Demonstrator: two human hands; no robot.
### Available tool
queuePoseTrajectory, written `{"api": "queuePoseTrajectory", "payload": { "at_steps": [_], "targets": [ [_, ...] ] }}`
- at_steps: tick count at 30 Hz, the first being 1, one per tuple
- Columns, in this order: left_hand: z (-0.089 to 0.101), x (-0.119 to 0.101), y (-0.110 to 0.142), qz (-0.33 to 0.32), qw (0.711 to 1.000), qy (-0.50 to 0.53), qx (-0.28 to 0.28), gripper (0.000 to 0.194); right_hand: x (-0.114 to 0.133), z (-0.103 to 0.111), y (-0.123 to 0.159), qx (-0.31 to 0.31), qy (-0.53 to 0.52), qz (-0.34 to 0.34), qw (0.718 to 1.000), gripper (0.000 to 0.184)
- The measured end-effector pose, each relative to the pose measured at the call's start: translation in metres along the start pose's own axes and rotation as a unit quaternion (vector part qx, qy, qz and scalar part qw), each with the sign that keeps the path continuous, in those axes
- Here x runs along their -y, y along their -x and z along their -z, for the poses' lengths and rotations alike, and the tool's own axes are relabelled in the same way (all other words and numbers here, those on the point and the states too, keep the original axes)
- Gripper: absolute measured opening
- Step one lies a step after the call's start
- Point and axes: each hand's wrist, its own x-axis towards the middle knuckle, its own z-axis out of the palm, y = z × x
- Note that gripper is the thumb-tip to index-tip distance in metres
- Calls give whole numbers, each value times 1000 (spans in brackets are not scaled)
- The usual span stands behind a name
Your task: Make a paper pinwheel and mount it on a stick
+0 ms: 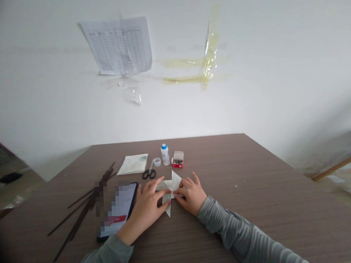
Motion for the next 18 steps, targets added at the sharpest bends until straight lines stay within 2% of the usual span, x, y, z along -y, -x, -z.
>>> {"api": "queuePoseTrajectory", "payload": {
  "at_steps": [6, 11, 14, 18],
  "targets": [
    [1, 0, 1, -6, 1000, -5, 10, 35, -1, 7, 2, -9, -9, 17, 1000, 28],
    [2, 0, 1, -9, 1000, -11, 9, 34, 0, 5, 0, -7, 13, 34, 999, 27],
    [2, 1, 1, -11, 1000, -21, 16, 36, 1, 4, 0, -11, 17, 19, 1000, 25],
    [-2, 1, 0, 0, 1000, -18, 11, 36, 1, 6, 0, 15, -3, 4, 1000, 26]
  ]
}}
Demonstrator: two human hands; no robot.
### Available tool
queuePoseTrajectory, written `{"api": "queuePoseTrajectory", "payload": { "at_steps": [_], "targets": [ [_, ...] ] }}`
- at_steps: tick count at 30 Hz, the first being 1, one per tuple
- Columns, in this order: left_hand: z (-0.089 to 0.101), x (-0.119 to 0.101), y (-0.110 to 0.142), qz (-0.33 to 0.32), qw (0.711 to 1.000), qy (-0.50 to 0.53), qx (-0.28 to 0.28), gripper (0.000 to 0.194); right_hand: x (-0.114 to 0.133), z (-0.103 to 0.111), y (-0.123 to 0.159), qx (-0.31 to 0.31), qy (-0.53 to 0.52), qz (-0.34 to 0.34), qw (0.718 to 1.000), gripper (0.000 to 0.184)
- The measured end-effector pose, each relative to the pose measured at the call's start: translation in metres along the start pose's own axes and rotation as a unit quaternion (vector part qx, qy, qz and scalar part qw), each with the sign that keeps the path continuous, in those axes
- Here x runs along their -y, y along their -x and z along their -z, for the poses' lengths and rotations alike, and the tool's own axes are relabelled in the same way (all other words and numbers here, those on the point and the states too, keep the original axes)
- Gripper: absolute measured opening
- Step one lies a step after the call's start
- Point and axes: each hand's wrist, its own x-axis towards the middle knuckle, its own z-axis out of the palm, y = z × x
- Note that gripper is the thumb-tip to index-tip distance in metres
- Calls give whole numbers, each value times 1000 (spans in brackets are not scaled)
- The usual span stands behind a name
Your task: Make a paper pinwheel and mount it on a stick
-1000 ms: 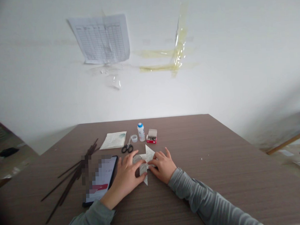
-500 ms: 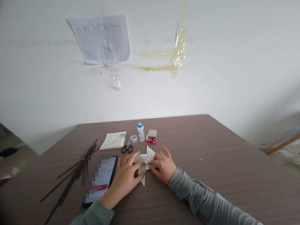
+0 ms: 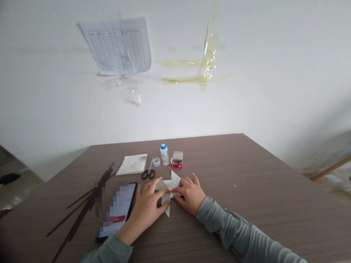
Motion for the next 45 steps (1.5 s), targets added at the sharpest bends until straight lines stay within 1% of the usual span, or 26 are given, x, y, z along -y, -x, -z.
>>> {"api": "queuePoseTrajectory", "payload": {
  "at_steps": [2, 5, 10, 16, 20, 23, 27, 30, 32, 37, 40, 42, 45],
  "targets": [
    [-1, 0, -1, 13, 1000, 7, -5, 37, -1, 1, 0, 1, -10, -9, 1000, 25],
    [-1, -2, -3, 29, 999, 14, -9, 41, -5, 0, 0, -13, -18, -9, 1000, 22],
    [0, -4, -1, 13, 1000, 14, -6, 37, -9, -3, 1, -27, -15, 11, 999, 24],
    [-2, -1, 2, 0, 1000, 0, -10, 33, -7, -3, 1, -24, 3, 21, 999, 23],
    [-4, -2, -1, 7, 1000, 8, -5, 32, -7, -10, 1, -25, 3, 1, 1000, 23],
    [-4, -1, -2, 13, 1000, 8, -7, 37, -9, -11, 0, -32, -8, -10, 999, 24],
    [-3, 3, -2, 25, 1000, 2, -17, 50, -13, -4, 1, -33, -41, 5, 999, 26],
    [-2, 7, -2, 27, 999, 4, -22, 59, -18, -1, 2, -50, -55, 8, 997, 25],
    [0, 9, -2, 30, 999, 8, -19, 61, -21, -1, 2, -57, -64, 11, 996, 25],
    [7, 8, -3, 39, 999, 17, 14, 57, -31, -2, -1, -39, -79, 9, 996, 29],
    [9, 9, -3, 38, 999, 16, 28, 57, -40, 0, -3, -32, -54, 29, 998, 22],
    [7, 11, -3, 29, 999, 13, 23, 55, -47, 1, -4, -23, -41, 52, 998, 19],
    [2, 18, -4, 17, 1000, -1, -1, 54, -54, 3, -3, -6, -26, 77, 997, 25]
  ]
}}
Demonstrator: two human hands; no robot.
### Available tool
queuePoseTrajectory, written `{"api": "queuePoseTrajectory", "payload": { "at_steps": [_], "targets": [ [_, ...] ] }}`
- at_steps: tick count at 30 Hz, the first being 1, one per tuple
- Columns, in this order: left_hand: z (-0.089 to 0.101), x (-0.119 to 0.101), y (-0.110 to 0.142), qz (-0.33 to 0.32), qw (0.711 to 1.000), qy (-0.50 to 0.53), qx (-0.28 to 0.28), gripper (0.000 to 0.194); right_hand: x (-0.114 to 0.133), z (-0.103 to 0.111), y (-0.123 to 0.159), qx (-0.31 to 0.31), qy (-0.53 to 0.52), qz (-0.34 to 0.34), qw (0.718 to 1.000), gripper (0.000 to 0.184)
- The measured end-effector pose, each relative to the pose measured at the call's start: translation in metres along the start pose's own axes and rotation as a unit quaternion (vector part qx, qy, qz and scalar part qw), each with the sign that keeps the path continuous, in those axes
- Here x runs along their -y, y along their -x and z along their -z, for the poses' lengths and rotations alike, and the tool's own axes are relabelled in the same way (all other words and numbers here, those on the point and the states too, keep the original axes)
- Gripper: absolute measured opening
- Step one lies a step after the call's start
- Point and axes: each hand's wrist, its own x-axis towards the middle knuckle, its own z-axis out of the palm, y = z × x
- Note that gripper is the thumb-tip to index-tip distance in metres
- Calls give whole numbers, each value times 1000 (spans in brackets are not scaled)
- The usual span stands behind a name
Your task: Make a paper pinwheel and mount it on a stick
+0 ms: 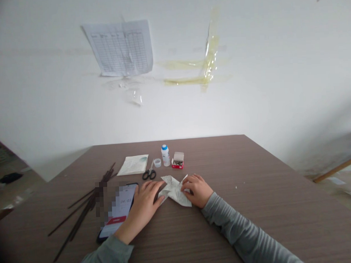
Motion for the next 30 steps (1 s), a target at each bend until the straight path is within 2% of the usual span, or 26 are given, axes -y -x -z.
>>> {"api": "queuePoseTrajectory", "payload": {
  "at_steps": [4, 7, 11, 16, 24, 30],
  "targets": [
    [-6, 4, -1, 5, 999, -18, -36, 54, 3, 6, 2, 12, 37, -13, 999, 30],
    [-5, 2, 0, 5, 999, -17, -41, 55, 11, 10, 2, 26, 59, -26, 998, 31],
    [-1, -4, 1, 14, 999, -17, -24, 50, 17, 11, 2, 31, 68, -27, 997, 31],
    [3, -6, 2, 11, 999, -22, 21, 50, 16, 5, 3, 4, 65, -3, 998, 28],
    [14, -8, 1, 26, 998, -19, 51, 49, 0, -2, 2, -60, 20, 20, 998, 27],
    [23, -7, -1, 33, 997, -13, 66, 49, -26, 12, -28, -114, -44, 22, 992, 28]
  ]
}}
